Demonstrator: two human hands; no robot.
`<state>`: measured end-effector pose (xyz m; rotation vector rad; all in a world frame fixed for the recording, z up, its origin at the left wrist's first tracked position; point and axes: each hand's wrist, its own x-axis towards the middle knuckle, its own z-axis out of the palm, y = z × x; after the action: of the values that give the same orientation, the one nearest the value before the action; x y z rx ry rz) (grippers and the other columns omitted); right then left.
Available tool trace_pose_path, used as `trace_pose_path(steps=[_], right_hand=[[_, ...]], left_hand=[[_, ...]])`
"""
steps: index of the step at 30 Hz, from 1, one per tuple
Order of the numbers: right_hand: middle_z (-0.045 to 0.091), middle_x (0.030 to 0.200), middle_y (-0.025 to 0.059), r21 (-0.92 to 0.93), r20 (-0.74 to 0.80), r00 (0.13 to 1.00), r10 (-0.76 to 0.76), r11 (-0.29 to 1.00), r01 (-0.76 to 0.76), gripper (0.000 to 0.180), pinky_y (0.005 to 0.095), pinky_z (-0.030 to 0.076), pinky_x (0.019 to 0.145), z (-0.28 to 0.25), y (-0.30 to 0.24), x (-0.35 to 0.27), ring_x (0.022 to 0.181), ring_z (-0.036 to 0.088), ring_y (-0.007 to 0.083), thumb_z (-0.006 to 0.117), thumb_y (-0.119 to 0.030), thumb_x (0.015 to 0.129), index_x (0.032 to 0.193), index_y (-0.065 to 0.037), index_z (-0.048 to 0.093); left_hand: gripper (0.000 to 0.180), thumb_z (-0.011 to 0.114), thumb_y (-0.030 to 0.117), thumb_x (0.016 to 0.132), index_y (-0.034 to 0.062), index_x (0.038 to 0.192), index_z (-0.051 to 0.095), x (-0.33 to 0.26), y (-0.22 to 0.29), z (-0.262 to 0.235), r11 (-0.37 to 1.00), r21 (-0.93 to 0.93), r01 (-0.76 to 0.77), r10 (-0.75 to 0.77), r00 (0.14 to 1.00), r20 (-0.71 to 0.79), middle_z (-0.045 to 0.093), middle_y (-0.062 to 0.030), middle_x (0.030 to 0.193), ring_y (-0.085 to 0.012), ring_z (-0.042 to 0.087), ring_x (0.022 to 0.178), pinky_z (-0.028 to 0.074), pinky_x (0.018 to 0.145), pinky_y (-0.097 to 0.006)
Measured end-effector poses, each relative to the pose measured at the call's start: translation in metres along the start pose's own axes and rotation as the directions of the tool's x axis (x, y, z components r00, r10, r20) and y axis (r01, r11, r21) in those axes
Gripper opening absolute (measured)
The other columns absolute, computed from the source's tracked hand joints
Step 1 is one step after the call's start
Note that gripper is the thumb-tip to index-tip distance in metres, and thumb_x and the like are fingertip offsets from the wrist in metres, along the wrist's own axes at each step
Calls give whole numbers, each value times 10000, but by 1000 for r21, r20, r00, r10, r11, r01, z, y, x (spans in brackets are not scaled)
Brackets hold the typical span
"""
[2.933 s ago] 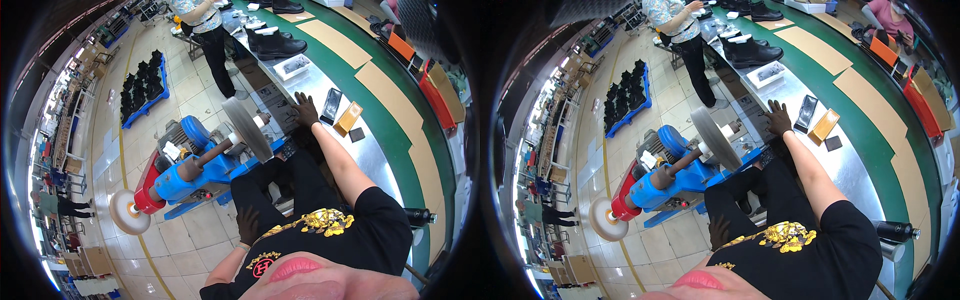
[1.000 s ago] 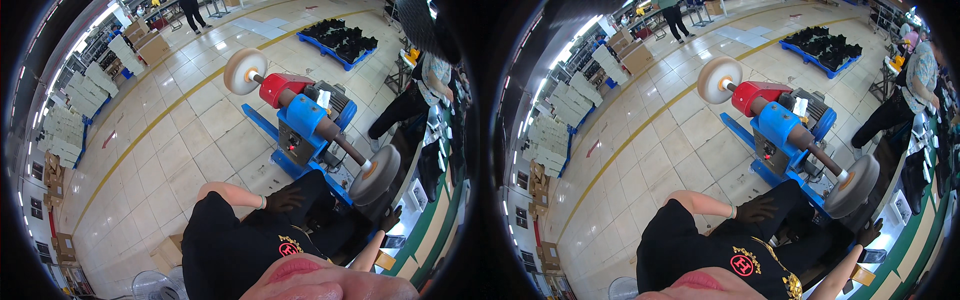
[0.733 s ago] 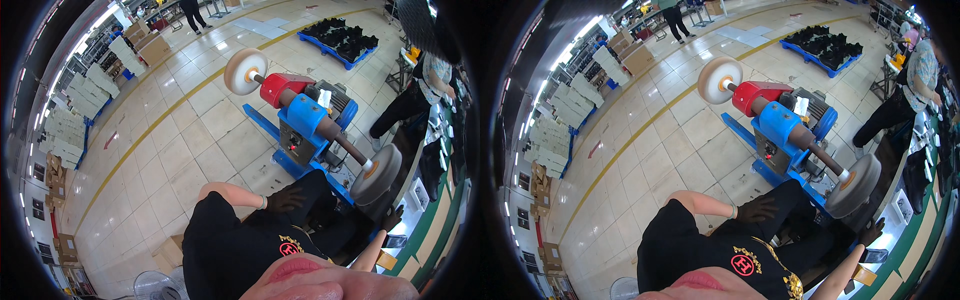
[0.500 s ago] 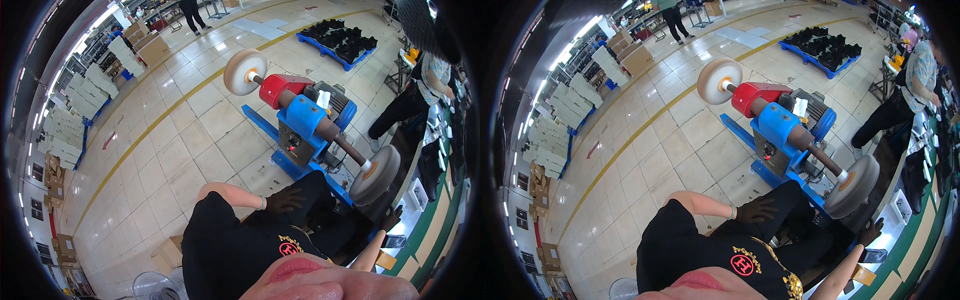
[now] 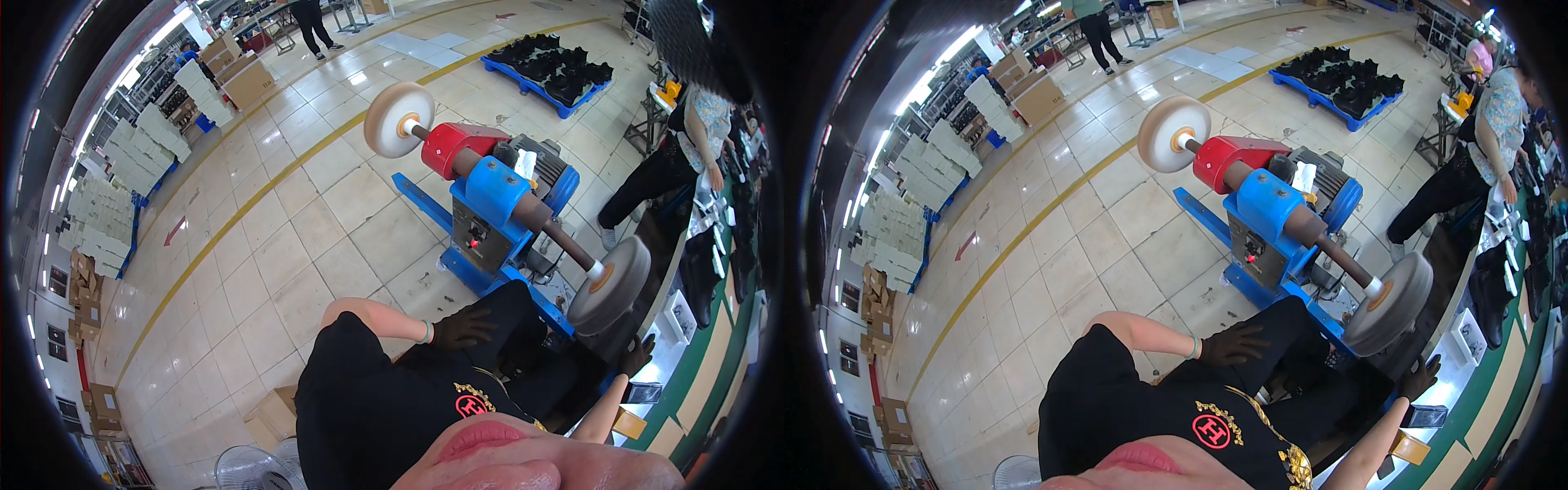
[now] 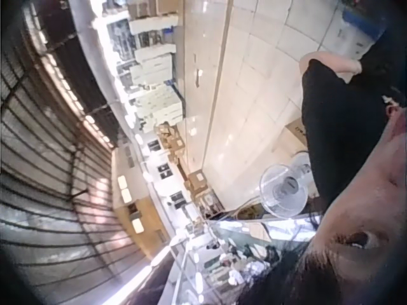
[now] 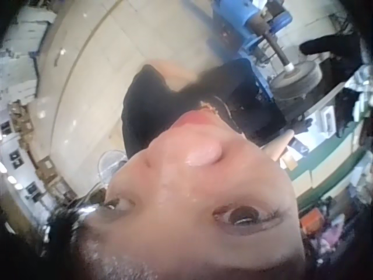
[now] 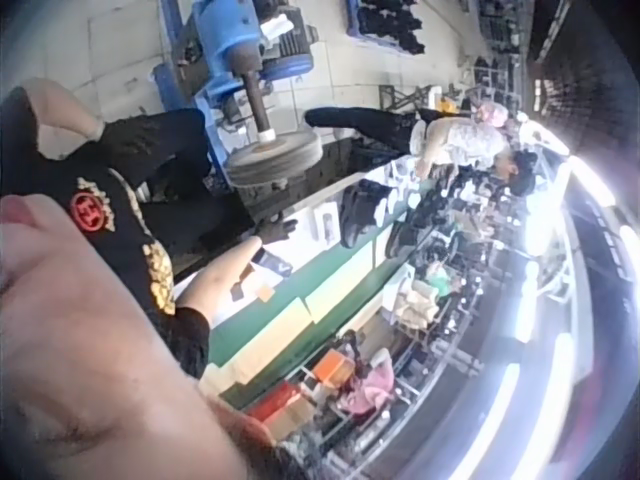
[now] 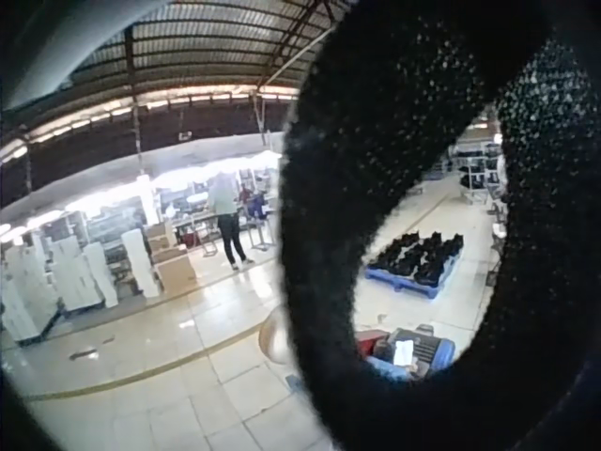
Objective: Polishing the edges of black boots using an industrial polishing machine.
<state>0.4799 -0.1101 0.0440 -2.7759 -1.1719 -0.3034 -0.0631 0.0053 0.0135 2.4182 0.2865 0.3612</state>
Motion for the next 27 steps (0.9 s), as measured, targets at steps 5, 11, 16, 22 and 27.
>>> trace_pose_path(steps=[5, 11, 16, 22, 27], right_hand=[[297, 1509, 96, 6, -17, 1000, -1, 1000, 1, 343, 521, 227, 1088, 0, 4, -1, 1382, 266, 323, 666, -169, 715, 1057, -182, 678], [299, 1508, 98, 28, -15, 1000, 11, 1000, -11, 333, 521, 215, 1096, -4, -3, -2, 1392, 248, 327, 652, -135, 714, 1043, -178, 678], [304, 1504, 110, 16, -15, 1000, 3, 1000, -2, 319, 521, 236, 1085, -7, -4, -3, 1386, 262, 328, 644, -142, 727, 1042, -182, 675], [306, 1504, 102, 42, -44, 999, -1, 999, 3, 346, 523, 234, 1091, -2, 0, -2, 1381, 270, 338, 641, -87, 704, 1038, -174, 669], [304, 1504, 106, 48, -59, 998, -4, 999, 7, 363, 518, 244, 1087, 0, 0, -3, 1382, 265, 342, 645, -73, 693, 1038, -185, 666]], left_hand=[[365, 420, 298, 944, 153, 1255, 546, 2, 2, -2, 1000, -14, -2, 2, 1000, 0, 315, -76, 1498, -372, 118, 1420, 130, 1122, -554], [367, 434, 294, 938, 161, 1261, 545, 1, -2, 3, 1000, 5, 2, -2, 1000, 1, 316, -69, 1499, -368, 122, 1420, 127, 1125, -548], [379, 430, 316, 923, 167, 1245, 562, 1, 1, 0, 999, -22, 38, -37, 999, 19, 332, -71, 1489, -366, 138, 1417, 130, 1121, -558], [373, 432, 313, 924, 160, 1239, 560, 3, 3, -3, 1000, -20, 10, -10, 1000, -5, 339, -74, 1484, -376, 153, 1411, 151, 1116, -557], [363, 419, 312, 936, 156, 1230, 563, 4, 2, -3, 1000, -12, -1, 1, 1000, -13, 345, -73, 1481, -368, 157, 1411, 139, 1126, -547]])
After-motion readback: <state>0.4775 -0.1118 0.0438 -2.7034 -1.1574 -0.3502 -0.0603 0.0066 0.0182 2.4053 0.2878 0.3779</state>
